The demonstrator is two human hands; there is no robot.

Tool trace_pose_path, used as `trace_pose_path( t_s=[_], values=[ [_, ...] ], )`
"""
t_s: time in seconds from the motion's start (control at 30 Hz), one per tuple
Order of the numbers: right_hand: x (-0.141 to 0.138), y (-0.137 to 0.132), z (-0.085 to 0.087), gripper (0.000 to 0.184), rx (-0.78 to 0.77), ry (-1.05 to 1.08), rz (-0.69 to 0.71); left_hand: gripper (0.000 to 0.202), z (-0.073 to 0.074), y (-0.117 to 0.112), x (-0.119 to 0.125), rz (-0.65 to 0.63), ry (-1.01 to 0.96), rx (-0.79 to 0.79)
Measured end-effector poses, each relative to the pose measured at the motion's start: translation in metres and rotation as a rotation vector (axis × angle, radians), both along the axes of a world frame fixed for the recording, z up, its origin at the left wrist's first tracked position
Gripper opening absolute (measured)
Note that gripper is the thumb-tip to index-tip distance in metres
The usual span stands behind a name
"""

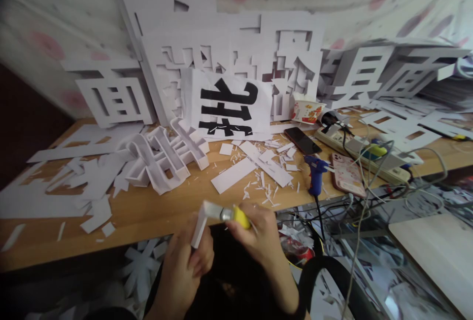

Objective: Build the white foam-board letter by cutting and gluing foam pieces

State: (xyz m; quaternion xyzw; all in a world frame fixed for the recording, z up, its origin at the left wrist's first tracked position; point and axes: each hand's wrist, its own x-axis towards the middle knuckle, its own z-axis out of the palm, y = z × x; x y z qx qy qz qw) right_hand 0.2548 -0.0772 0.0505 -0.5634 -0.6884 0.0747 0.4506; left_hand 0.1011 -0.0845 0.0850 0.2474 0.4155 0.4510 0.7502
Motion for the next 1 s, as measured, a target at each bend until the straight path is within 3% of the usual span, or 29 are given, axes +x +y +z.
trace_pose_path(
  t_s=[0.1, 0.23, 0.4, 0.47, 0.6, 0.7, 0.83, 0.93, 1.0],
  values=[
    [-0.010, -0.009, 0.002, 0.067, -0.010, -0.039, 0.083, 0.074, -0.004, 0.005, 0.002, 0.087, 0.020, -0.023],
    [-0.013, -0.008, -0.003, 0.067, -0.013, -0.026, 0.069, 0.076, -0.004, 0.001, -0.001, 0.027, 0.029, 0.018],
    [0.004, 0.005, -0.007, 0.066, -0.145, 0.125, -0.098, 0.072, -0.003, -0.010, -0.006, -0.034, 0.066, 0.056],
    [0.005, 0.005, -0.008, 0.068, -0.244, 0.284, -0.129, 0.068, -0.004, -0.008, -0.005, -0.008, 0.067, 0.055],
    [-0.012, -0.005, -0.011, 0.064, -0.441, 0.836, 0.084, 0.061, -0.013, 0.006, -0.001, 0.157, 0.051, 0.049],
    [-0.032, -0.015, -0.011, 0.056, -0.575, 1.136, 0.164, 0.052, -0.021, 0.014, 0.000, 0.182, 0.050, 0.067],
    [-0.045, -0.018, -0.006, 0.049, -0.612, 1.127, 0.155, 0.047, -0.024, 0.013, 0.001, 0.187, 0.032, 0.111],
    [-0.041, -0.015, -0.001, 0.044, -0.529, 1.050, 0.080, 0.048, -0.021, 0.012, -0.001, 0.195, -0.007, 0.124],
    [-0.034, -0.015, 0.005, 0.039, -0.456, 0.930, 0.049, 0.053, -0.019, 0.014, -0.005, 0.119, -0.093, 0.051]
  ],
)
